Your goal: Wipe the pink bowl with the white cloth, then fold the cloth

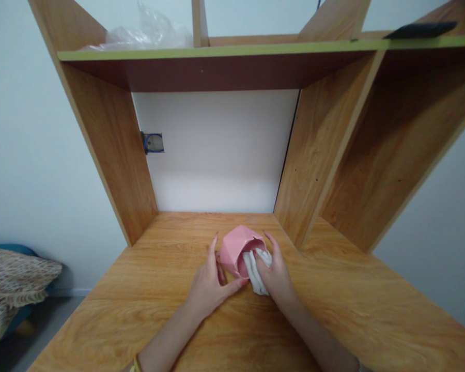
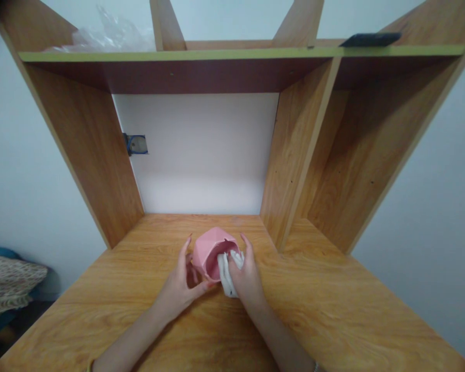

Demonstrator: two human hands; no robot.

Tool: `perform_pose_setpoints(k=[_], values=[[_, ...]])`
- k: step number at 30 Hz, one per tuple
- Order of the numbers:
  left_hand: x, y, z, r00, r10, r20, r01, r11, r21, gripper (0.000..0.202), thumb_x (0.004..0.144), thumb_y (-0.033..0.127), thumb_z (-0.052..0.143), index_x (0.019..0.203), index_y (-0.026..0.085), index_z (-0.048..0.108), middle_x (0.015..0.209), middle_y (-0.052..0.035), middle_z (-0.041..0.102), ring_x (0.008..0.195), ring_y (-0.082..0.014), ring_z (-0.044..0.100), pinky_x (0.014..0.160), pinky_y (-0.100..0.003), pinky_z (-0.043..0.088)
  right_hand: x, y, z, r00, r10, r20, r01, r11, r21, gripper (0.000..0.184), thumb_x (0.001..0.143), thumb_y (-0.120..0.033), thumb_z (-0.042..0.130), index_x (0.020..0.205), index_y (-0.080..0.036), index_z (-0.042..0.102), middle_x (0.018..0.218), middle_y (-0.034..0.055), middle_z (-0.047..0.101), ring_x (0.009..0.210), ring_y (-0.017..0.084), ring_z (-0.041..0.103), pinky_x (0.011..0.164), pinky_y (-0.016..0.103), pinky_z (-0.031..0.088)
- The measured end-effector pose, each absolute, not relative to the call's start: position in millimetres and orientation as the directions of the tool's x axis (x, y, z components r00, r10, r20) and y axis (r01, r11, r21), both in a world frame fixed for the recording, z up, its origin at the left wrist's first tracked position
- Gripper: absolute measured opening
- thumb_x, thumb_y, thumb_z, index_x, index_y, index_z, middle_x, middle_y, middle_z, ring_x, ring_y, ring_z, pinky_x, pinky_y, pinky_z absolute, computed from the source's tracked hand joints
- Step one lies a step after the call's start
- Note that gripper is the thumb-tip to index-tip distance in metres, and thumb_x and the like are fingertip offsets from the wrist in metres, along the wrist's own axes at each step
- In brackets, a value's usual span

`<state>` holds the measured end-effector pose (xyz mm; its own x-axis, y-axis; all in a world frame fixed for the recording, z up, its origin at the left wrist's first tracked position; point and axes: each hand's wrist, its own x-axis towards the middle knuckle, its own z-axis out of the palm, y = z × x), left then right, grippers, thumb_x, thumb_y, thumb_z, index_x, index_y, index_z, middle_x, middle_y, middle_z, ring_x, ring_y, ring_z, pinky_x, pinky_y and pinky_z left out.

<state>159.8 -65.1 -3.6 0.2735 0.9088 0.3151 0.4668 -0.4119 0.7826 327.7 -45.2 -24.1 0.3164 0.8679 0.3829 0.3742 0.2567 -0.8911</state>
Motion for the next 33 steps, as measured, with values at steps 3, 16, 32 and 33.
perform_pose_setpoints(k=[3, 16, 32, 33], values=[[164.8, -66.5, -7.9, 0.295, 0.908, 0.299, 0.397, -0.401, 0.826, 0.103, 0.065, 0.046, 0.064, 0.134, 0.014, -0.005, 0.101, -0.0098, 0.057, 0.073, -0.0184, 0.058, 0.067, -0.031, 0.046, 326.3, -44.2, -24.8, 0.340, 0.851, 0.402, 0.318, 0.298, -0.900, 0.056, 0.073, -0.031, 0.048, 0.125, -0.017, 0.033, 0.103, 0.0103, 0.060, 0.087, 0.019, 0.059, 0.075, 0.031, 0.047], [169.9, -70.4, -9.1, 0.215, 0.908, 0.359, 0.353, -0.415, 0.839, 0.066, 0.067, 0.032, 0.062, 0.119, 0.014, 0.026, 0.103, -0.0109, 0.055, 0.092, -0.0217, 0.055, 0.078, -0.034, 0.044, 319.4, -44.7, -19.9, 0.295, 0.910, 0.291, 0.411, 0.154, -0.899, 0.069, 0.064, -0.030, 0.056, 0.127, -0.017, 0.030, 0.083, 0.0054, 0.063, 0.071, 0.020, 0.062, 0.063, 0.031, 0.048], [166.1, -67.2, -9.7, 0.183, 0.917, 0.354, 0.485, -0.398, 0.779, 0.067, 0.065, 0.034, 0.064, 0.119, 0.014, 0.030, 0.091, -0.0080, 0.060, 0.077, -0.0190, 0.059, 0.067, -0.029, 0.047, 332.1, -46.0, -11.4, 0.284, 0.906, 0.314, 0.565, 0.106, -0.818, 0.074, 0.064, -0.040, 0.058, 0.129, -0.019, 0.029, 0.064, -0.0010, 0.059, 0.057, 0.018, 0.058, 0.054, 0.026, 0.043], [165.5, -66.3, -9.9, 0.189, 0.923, 0.337, 0.479, -0.386, 0.789, 0.067, 0.065, 0.035, 0.063, 0.119, 0.014, 0.030, 0.088, -0.0068, 0.061, 0.072, -0.0177, 0.059, 0.064, -0.028, 0.046, 333.0, -46.0, -11.0, 0.285, 0.902, 0.325, 0.565, 0.115, -0.817, 0.074, 0.064, -0.038, 0.058, 0.130, -0.019, 0.029, 0.064, -0.0012, 0.059, 0.057, 0.017, 0.058, 0.053, 0.026, 0.043]])
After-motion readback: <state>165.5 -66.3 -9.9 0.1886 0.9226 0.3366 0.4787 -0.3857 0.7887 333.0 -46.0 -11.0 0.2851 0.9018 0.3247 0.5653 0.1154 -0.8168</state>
